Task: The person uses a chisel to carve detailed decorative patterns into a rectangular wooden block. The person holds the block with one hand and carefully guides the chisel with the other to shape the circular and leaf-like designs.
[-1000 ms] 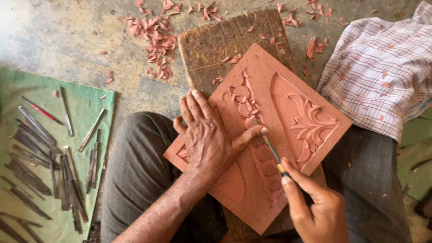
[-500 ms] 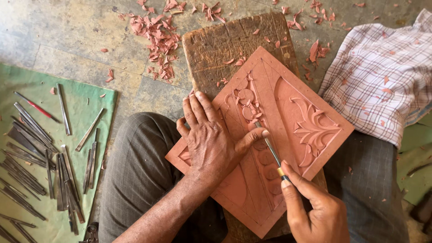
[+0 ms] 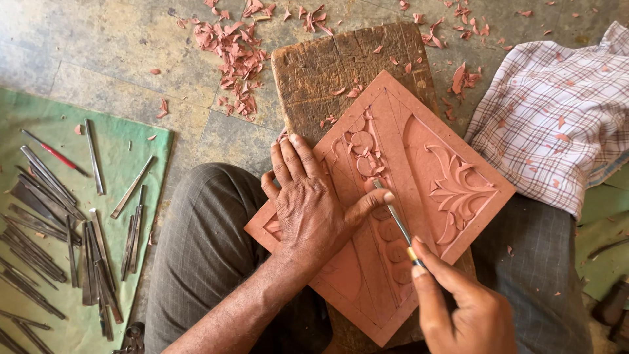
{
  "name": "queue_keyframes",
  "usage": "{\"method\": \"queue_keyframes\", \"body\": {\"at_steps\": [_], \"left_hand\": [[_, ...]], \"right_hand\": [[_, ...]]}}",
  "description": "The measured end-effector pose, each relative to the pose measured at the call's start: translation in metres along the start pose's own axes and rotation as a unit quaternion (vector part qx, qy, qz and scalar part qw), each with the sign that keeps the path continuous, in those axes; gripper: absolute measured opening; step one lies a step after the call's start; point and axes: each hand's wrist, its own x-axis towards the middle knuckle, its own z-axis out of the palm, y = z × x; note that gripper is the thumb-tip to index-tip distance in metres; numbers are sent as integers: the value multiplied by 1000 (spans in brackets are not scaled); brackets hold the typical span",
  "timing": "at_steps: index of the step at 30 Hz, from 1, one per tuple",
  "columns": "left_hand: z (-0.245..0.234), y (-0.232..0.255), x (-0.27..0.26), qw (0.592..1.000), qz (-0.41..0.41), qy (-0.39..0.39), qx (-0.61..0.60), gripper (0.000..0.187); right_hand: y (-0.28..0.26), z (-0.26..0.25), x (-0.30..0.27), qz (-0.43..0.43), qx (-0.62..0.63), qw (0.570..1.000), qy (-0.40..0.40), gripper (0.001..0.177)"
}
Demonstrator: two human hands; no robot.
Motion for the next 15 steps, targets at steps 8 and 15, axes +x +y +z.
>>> {"method": "queue_keyframes", "body": {"at_steps": [8, 15], "left_hand": [[-7, 1, 2, 1000, 1, -11, -8, 152], [-6, -1, 3, 999, -7, -32, -14, 149]], "right_hand": [[-4, -2, 1, -18, -35, 999, -14, 34], [-42, -2, 9, 84, -133, 987, -31, 37]]}}
